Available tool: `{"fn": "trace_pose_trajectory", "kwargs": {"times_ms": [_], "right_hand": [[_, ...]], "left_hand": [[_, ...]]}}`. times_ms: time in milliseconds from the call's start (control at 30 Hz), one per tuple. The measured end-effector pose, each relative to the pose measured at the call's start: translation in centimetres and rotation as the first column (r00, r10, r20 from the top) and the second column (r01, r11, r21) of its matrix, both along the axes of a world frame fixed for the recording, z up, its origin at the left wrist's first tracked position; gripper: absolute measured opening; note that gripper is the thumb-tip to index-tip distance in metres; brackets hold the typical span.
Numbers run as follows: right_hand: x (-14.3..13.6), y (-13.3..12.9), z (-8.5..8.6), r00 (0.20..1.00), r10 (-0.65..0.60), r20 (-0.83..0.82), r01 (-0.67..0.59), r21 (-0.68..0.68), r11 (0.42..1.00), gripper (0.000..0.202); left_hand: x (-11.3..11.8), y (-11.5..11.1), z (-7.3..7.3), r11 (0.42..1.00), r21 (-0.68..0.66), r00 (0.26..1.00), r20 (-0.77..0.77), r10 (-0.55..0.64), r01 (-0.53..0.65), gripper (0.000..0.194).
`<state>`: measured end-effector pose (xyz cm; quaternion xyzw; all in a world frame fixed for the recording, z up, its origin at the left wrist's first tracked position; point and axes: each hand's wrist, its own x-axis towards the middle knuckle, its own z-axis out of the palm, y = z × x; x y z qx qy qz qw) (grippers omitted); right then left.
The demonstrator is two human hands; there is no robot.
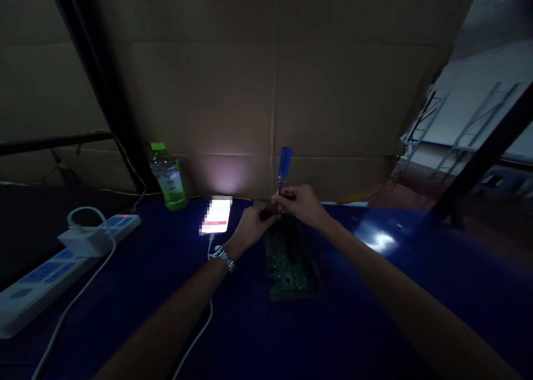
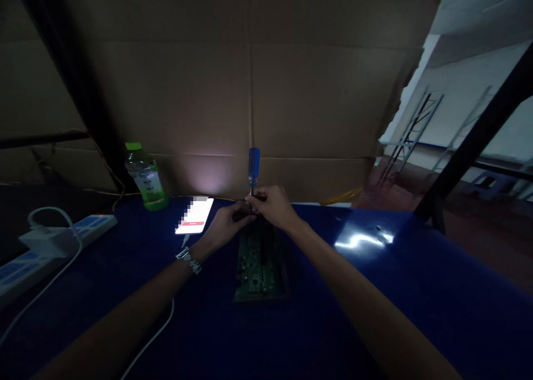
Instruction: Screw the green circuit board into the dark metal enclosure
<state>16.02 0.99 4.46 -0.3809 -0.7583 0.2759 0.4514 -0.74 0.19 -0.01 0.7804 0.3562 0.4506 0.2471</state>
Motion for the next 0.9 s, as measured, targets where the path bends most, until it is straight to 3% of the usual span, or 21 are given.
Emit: {"fn": "trace_pose_trajectory", "kwargs": {"times_ms": [167, 300, 533, 600, 800, 900], "right_hand": [[-0.9, 0.3, -0.6, 0.992, -0.128, 0.001, 0.127, 0.108, 0.986, 0.026], [-1.5, 0.2, -0.8, 0.979, -0.200, -0.020, 0.201, 0.132, 0.971, 0.027], [-0.2, -0.2, 0.1, 0.994, 0.107, -0.022, -0.107, -0.032, 0.994, 0.019], [-0.1, -0.3, 0.2, 0.996, 0.091, -0.026, -0.091, -0.029, 0.995, 0.017], [-0.7, -0.2, -0.6, 0.993, -0.105, -0.054, 0.107, 0.031, 0.994, 0.023], [-0.7, -0.2, -0.4, 0.994, -0.037, -0.103, 0.040, 0.019, 0.999, 0.025]], "left_hand": [[0.6, 0.3, -0.6, 0.992, -0.032, 0.989, 0.087, 0.121, -0.118, 0.019], [0.6, 0.5, -0.9, 0.994, -0.055, 0.987, 0.125, 0.097, -0.090, 0.019], [0.3, 0.1, -0.7, 0.998, -0.037, 0.996, 0.067, 0.056, -0.054, 0.021], [0.2, -0.1, -0.4, 0.999, -0.005, 0.999, 0.021, 0.041, -0.041, 0.021], [-0.1, -0.1, -0.1, 0.998, 0.062, 0.997, -0.075, 0.028, -0.024, 0.028], [-0.1, 0.0, -0.2, 0.999, 0.043, 0.996, -0.081, 0.030, -0.027, 0.027]]}}
